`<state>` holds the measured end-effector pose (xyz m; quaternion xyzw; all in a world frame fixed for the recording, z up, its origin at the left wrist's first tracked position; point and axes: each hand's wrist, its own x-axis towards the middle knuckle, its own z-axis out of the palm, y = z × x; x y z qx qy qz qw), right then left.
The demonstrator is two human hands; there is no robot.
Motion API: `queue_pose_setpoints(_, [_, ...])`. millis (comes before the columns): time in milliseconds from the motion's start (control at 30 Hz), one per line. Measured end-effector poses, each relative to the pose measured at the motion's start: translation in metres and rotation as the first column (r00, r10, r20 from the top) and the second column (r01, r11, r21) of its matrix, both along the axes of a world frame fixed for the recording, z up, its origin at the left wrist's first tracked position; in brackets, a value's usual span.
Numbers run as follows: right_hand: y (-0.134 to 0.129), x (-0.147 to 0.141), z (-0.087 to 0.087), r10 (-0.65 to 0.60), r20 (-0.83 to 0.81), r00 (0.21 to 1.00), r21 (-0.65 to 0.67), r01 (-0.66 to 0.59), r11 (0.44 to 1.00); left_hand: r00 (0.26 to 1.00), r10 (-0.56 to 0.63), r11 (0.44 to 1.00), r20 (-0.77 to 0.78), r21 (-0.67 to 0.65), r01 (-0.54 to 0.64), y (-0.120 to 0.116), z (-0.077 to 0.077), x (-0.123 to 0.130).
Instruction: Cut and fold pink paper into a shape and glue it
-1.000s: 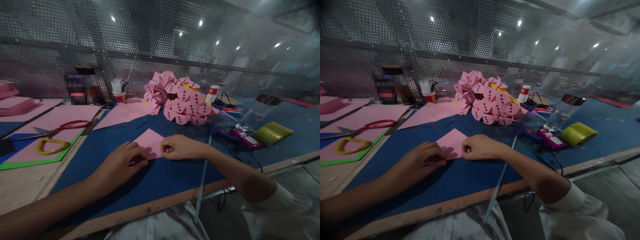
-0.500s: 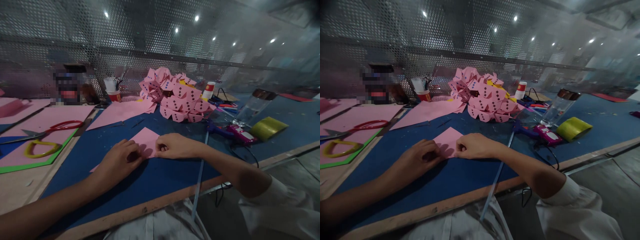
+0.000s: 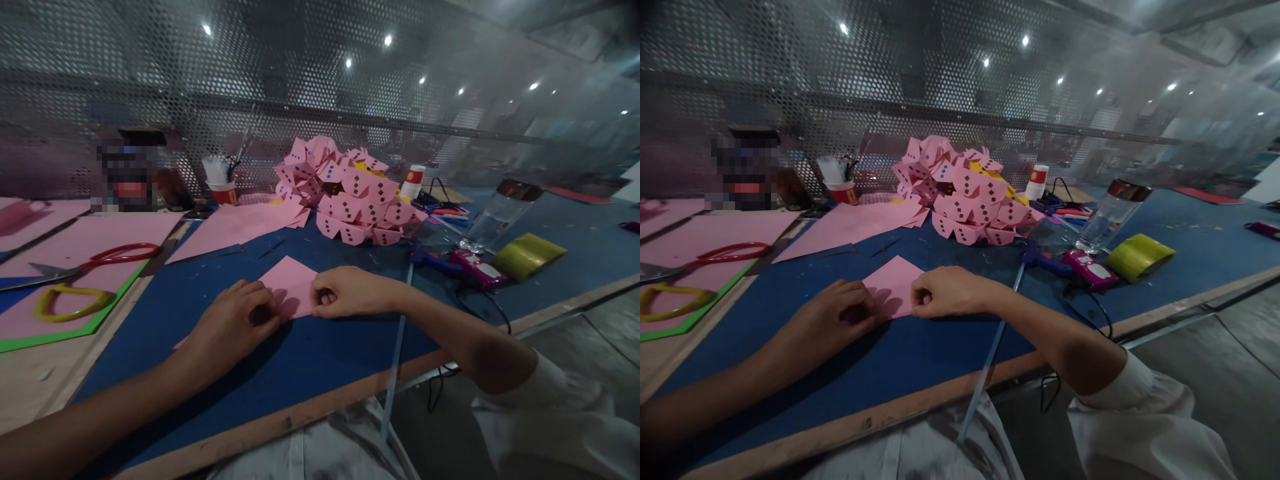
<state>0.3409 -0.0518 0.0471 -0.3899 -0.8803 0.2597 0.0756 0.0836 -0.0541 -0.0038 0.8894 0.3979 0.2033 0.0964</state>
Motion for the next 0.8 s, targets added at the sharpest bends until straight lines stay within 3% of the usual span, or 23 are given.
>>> queue_pose_setpoints(800, [0.006,0.016,0.009,0.001,0.118,0.993,-0.063,0.006,0.998,0.997,0.024,1.0,0.071,-0.014,-0.023,-0.001,0.0,0.002])
